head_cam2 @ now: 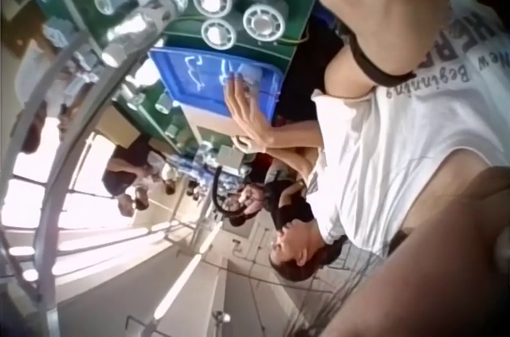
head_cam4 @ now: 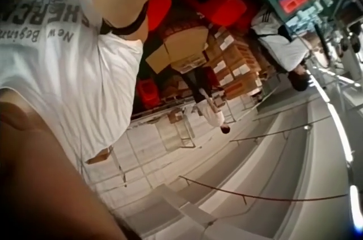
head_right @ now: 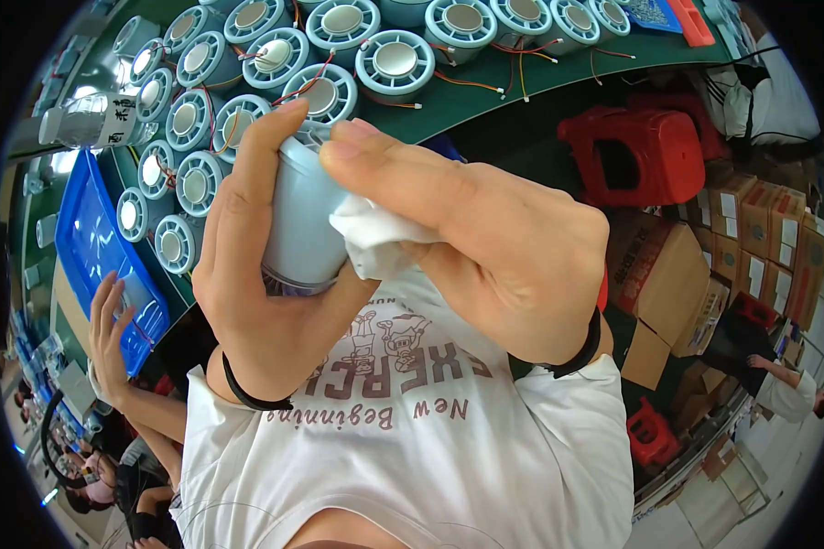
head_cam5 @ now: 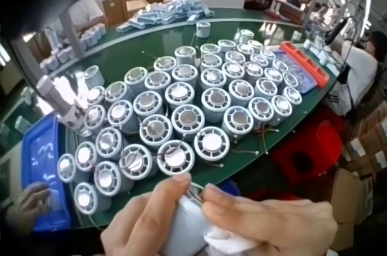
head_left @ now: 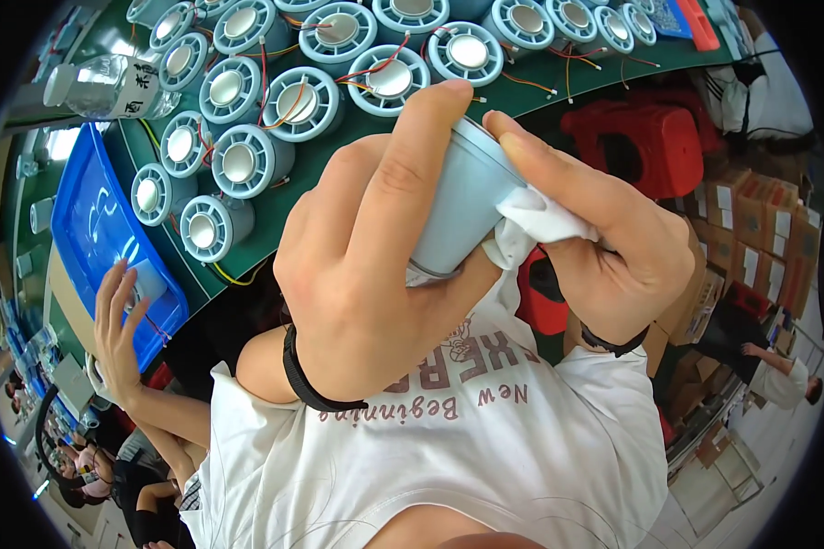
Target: The person picks up a fan unit, wipes its sides and top with a cloth, and places it back on the table. They repeat this process for several units, occasionally moving boxes or trays to reach more items.
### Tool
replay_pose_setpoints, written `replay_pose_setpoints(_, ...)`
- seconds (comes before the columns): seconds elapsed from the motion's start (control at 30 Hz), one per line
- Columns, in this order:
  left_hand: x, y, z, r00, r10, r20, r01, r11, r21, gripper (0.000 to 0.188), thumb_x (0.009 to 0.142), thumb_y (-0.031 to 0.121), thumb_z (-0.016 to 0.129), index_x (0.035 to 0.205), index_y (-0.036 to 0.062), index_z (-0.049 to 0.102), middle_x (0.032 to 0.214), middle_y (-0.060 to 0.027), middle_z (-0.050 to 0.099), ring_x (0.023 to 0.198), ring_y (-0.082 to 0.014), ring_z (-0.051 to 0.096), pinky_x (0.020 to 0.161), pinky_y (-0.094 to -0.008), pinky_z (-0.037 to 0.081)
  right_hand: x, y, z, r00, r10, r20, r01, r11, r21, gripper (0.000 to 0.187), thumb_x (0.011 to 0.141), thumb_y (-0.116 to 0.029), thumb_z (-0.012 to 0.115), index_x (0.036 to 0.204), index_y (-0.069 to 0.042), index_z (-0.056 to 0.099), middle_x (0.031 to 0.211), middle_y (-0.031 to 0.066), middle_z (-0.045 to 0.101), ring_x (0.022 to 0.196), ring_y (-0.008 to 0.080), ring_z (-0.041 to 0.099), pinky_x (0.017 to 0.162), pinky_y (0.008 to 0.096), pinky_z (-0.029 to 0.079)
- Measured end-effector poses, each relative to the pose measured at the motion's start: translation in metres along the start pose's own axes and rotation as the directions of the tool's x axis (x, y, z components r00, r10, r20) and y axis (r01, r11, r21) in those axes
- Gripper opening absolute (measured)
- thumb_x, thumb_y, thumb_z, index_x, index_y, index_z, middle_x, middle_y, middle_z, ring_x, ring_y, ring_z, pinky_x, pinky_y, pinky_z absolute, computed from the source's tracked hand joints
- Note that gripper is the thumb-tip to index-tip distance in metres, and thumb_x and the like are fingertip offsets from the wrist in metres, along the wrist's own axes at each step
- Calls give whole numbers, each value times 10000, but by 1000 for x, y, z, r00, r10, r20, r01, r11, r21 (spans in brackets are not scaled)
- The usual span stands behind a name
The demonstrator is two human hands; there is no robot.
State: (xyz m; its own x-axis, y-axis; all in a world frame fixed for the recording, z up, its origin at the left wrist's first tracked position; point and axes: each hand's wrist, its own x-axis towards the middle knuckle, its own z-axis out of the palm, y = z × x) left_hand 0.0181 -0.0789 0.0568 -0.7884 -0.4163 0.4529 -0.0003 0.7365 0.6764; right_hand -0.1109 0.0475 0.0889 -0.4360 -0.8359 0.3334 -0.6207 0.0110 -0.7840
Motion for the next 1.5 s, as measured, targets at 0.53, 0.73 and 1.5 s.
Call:
replay_pose_setpoints(0.53, 3, -4, -8, 994, -108, 5, 107, 982, -153, 710, 748, 9, 731, 1380, -60, 414, 1086, -144, 621, 936, -179, 624, 817, -289, 499, 24, 27, -7, 845, -30, -533, -27, 995, -98, 179, 920, 43, 564, 1079, 72, 641, 1070, 193, 681, 948, 208, 670, 824, 286, 540)
replay_pose_setpoints(0.73, 2, -4, -6, 991, -123, 60, 133, 968, -210, 713, 752, 24, 732, 1385, -57, 413, 1081, -139, 618, 949, -180, 623, 831, -292, 494, 20, 24, -21, 921, -264, -286, 175, 937, -301, 238, 901, 16, 557, 1120, 85, 621, 1082, 180, 672, 976, 211, 643, 867, 303, 506)
replay_pose_setpoints(1.5, -10, 9, -41, 946, -315, 76, 323, 908, -268, 669, 741, 109, 760, 1337, -24, 488, 1049, -131, 663, 938, -178, 643, 834, -296, 501, 45, 2, -8, 991, 71, 113, -99, 960, 263, 383, 846, -212, 726, 1152, -11, 612, 992, 82, 630, 893, 200, 604, 792, 299, 493)
